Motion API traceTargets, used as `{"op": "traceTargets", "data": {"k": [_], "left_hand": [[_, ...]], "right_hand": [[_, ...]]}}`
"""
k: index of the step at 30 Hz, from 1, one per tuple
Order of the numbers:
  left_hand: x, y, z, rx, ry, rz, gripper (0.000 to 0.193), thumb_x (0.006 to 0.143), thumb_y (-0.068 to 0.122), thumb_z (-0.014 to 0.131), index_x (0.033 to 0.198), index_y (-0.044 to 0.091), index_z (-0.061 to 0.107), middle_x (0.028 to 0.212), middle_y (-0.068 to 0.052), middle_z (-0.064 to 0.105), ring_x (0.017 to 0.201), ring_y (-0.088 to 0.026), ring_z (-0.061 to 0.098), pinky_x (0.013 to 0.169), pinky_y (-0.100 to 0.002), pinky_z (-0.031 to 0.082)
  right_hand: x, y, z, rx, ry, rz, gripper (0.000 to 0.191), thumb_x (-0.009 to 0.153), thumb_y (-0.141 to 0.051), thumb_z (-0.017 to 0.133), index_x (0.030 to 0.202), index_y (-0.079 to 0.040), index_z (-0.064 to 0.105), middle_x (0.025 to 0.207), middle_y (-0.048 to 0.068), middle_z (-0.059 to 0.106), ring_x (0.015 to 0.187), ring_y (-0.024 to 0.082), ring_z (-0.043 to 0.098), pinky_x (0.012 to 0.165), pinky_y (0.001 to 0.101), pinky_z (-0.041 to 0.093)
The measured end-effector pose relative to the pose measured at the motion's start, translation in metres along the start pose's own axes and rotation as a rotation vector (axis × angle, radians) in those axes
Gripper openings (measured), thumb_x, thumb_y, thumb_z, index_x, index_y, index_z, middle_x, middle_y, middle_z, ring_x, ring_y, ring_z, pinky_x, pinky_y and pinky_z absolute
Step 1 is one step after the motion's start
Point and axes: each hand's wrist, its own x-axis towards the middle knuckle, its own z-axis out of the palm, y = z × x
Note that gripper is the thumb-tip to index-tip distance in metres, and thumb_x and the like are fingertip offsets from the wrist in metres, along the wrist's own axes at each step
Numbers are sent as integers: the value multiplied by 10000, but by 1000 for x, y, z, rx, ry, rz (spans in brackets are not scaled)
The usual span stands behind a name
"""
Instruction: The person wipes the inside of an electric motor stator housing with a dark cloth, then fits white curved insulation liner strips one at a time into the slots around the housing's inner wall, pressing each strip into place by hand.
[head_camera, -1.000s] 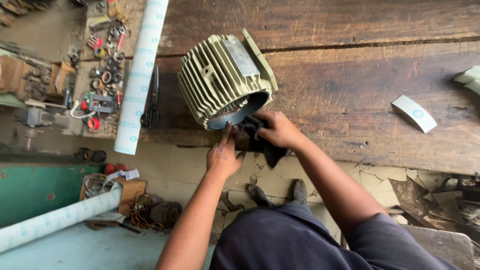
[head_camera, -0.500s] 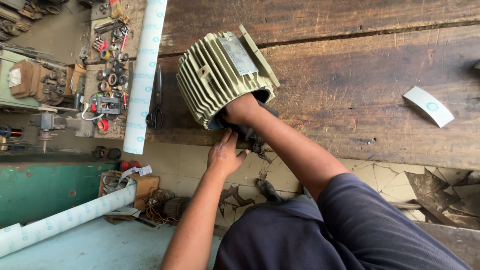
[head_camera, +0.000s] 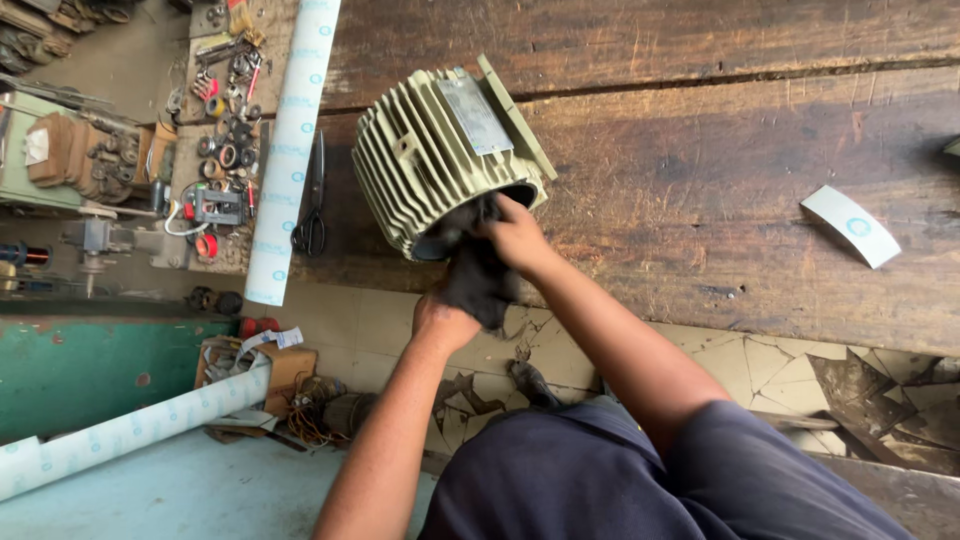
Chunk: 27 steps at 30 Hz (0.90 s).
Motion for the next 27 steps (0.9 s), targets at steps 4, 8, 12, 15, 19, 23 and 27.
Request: {"op": "traceTargets", "data": {"k": [4, 8, 12, 15, 19, 23, 27], "left_hand": [[4, -5, 6, 131, -95, -13, 518, 892, 540, 689, 1023, 45, 768, 1057, -191, 740, 1025, -351, 698, 907, -476, 546], [4, -10, 5, 95, -89, 4, 517, 874, 511, 713, 940, 1, 773, 1009, -211, 742, 993, -368, 701, 894, -480, 546], [2, -10, 3, 38, -73, 14, 487, 863, 472, 727, 955, -5, 764, 1008, -220, 743, 985, -370, 706, 883, -476, 556], [1, -10, 1, 30, -100, 11, 473, 864, 458, 723, 958, -5, 758, 1002, -221, 740, 978, -368, 704, 888, -474, 553], [0, -7, -4, 32, -81, 28, 518, 903, 500, 694, 975, -10, 751, 1066, -209, 721, 1056, -357, 673, 926, -466, 538], [-2, -3, -11, 43, -73, 31, 515, 909, 501, 696, 1050, 8, 731, 1174, -193, 671, 1140, -350, 632, 971, -463, 515], [-2, -1, -15, 17, -127, -24, 492, 905, 466, 699, 1145, 36, 687, 1183, -172, 652, 1144, -323, 633, 988, -450, 508]], "right_hand": [[31, 16, 42, 66, 138, -208, 371, 883, 31, 571, 1244, 28, 653, 1219, 135, 732, 1138, 236, 650, 1011, 343, 499], [40, 13, 52, 121, 151, -339, 343, 922, 25, 539, 1231, 43, 687, 1249, 154, 747, 1176, 253, 673, 1026, 342, 512], [47, -1, 55, 30, 229, -336, 354, 959, -30, 566, 1294, 39, 657, 1302, 170, 717, 1222, 266, 648, 1044, 357, 502], [56, -18, 55, -152, 191, -413, 371, 1022, -122, 614, 1366, 14, 614, 1365, 169, 675, 1265, 284, 628, 1065, 374, 502], [67, -39, 56, -292, 107, -641, 503, 988, -208, 705, 1431, -28, 546, 1413, 172, 613, 1276, 322, 610, 1074, 414, 504], [77, -45, 62, -332, 17, -620, 563, 1060, -221, 670, 1543, -74, 420, 1522, 159, 510, 1378, 328, 549, 1140, 444, 482], [89, -37, 65, 496, -286, -292, 578, 1052, -269, 636, 1554, -81, 420, 1515, 144, 541, 1359, 285, 572, 1134, 473, 499]]}}
